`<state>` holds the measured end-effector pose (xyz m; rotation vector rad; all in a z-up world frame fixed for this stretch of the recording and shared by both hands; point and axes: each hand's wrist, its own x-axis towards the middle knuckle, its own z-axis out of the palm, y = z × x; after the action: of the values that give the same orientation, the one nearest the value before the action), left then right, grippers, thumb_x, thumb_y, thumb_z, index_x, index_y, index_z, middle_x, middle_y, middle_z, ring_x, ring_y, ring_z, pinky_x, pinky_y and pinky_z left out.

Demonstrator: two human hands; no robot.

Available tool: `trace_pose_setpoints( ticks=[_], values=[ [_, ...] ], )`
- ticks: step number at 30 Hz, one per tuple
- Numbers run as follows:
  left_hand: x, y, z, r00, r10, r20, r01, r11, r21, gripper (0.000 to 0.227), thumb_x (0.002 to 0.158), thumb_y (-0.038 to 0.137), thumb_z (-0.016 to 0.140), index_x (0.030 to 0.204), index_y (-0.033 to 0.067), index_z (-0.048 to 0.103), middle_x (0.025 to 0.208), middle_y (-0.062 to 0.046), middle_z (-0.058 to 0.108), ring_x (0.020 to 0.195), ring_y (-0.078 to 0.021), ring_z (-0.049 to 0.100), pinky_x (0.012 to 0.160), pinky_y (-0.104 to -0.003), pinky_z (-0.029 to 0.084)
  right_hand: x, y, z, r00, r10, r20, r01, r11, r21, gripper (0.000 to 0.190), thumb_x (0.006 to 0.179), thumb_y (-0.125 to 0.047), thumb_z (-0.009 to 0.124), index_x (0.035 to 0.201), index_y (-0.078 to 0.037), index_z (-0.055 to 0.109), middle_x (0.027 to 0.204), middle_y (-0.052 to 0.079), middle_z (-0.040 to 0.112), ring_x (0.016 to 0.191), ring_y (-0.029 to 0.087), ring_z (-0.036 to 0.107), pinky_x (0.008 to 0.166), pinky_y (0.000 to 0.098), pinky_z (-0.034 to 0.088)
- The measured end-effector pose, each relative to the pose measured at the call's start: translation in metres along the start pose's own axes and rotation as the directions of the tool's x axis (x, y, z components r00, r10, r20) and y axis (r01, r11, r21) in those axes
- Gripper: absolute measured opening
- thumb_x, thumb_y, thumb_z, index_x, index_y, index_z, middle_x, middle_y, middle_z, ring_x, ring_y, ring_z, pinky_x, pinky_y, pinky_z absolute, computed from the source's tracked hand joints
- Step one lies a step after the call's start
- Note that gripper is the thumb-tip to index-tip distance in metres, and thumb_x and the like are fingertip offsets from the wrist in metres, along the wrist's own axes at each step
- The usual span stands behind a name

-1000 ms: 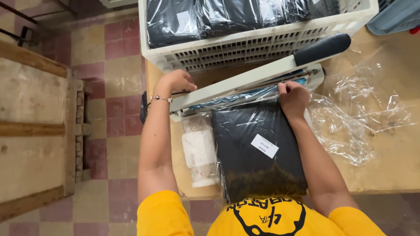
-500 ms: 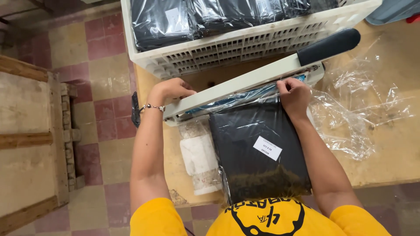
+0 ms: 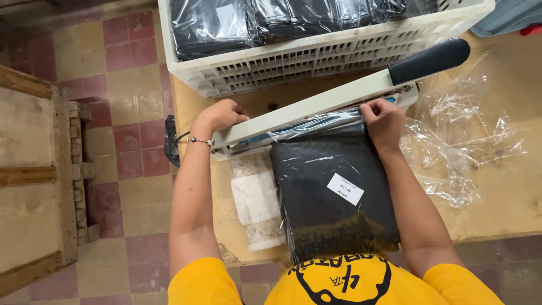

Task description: The person places small white labels on black rectangular items, then seals each item in a clear plastic bag using a heat-sealing machine. Sealed items are stacked in a white plastic basket.

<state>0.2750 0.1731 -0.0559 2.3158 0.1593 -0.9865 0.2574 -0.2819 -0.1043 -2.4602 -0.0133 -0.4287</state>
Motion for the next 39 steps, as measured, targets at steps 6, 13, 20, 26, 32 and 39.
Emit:
trace_pose_setpoints(
  ticks=[6,13,20,26,32,39],
  values=[
    [-0.003,0.01,0.002,0.999,-0.005,-0.041,0.007,0.999,0.035,0.029,0.081,0.043,0.071,0.104,0.0278,0.081,0.095,-0.006,0.078,0.094,-0.0253,0.074,0.082,-0.037,0.058,0.003,0.005,-0.007,0.999,-0.042,0.01,0.042,0.999,-0.027,0.012,0.088,-0.03,0.086,0.085,-0.022,0.078,0.069,0.004,0.069,0.076,0.03,0.072,0.07,0.0379,0.056],
    [-0.059,0.028,0.009,0.882,0.115,-0.458,-0.04,0.985,0.169,0.029,0.084,0.036,0.074,0.094,0.0088,0.077,0.083,-0.019,0.073,0.09,-0.0423,0.072,0.079,-0.052,0.056,0.007,0.009,-0.009,0.997,-0.061,0.043,0.062,0.998,-0.025,0.01,0.089,-0.029,0.086,0.085,-0.025,0.078,0.069,0.002,0.068,0.075,0.028,0.072,0.071,0.0355,0.056],
    [-0.171,0.04,0.084,0.61,-0.056,-0.79,0.052,0.998,-0.031,0.028,0.097,0.053,0.066,0.094,0.0265,0.075,0.081,-0.006,0.074,0.081,-0.033,0.072,0.073,-0.047,0.056,0.008,0.005,-0.012,0.999,-0.013,0.033,0.011,0.996,0.083,0.009,0.088,-0.026,0.085,0.084,-0.023,0.078,0.068,0.003,0.068,0.074,0.028,0.071,0.07,0.036,0.055],
    [-0.211,0.057,0.155,0.757,-0.375,-0.535,0.204,0.913,-0.353,0.042,0.096,0.058,0.059,0.098,0.0204,0.078,0.088,-0.011,0.077,0.094,-0.0394,0.072,0.084,-0.052,0.056,0.014,0.0,-0.014,0.995,-0.094,0.023,0.09,0.985,0.146,0.009,0.092,-0.019,0.084,0.086,-0.017,0.078,0.072,0.009,0.07,0.074,0.031,0.071,0.07,0.0387,0.055],
    [-0.183,0.043,0.201,0.78,-0.363,-0.51,0.145,0.897,-0.417,0.034,0.091,0.055,0.065,0.102,0.0244,0.077,0.092,-0.007,0.077,0.099,-0.0338,0.072,0.086,-0.049,0.056,0.022,0.013,-0.014,0.973,-0.226,0.04,0.216,0.96,0.18,0.01,0.096,-0.014,0.083,0.089,-0.01,0.077,0.076,0.015,0.07,0.078,0.037,0.072,0.071,0.0426,0.055],
    [-0.232,0.076,0.179,0.808,-0.421,-0.412,0.226,0.868,-0.442,0.043,0.098,0.053,0.048,0.074,0.0203,0.06,0.067,0.007,0.072,0.069,-0.0127,0.069,0.068,-0.033,0.046,0.03,0.01,-0.014,0.936,-0.348,0.05,0.329,0.917,0.225,0.012,0.099,-0.003,0.073,0.086,-0.002,0.074,0.078,0.006,0.07,0.07,0.017,0.062,0.063,0.0337,0.048]
  ],
)
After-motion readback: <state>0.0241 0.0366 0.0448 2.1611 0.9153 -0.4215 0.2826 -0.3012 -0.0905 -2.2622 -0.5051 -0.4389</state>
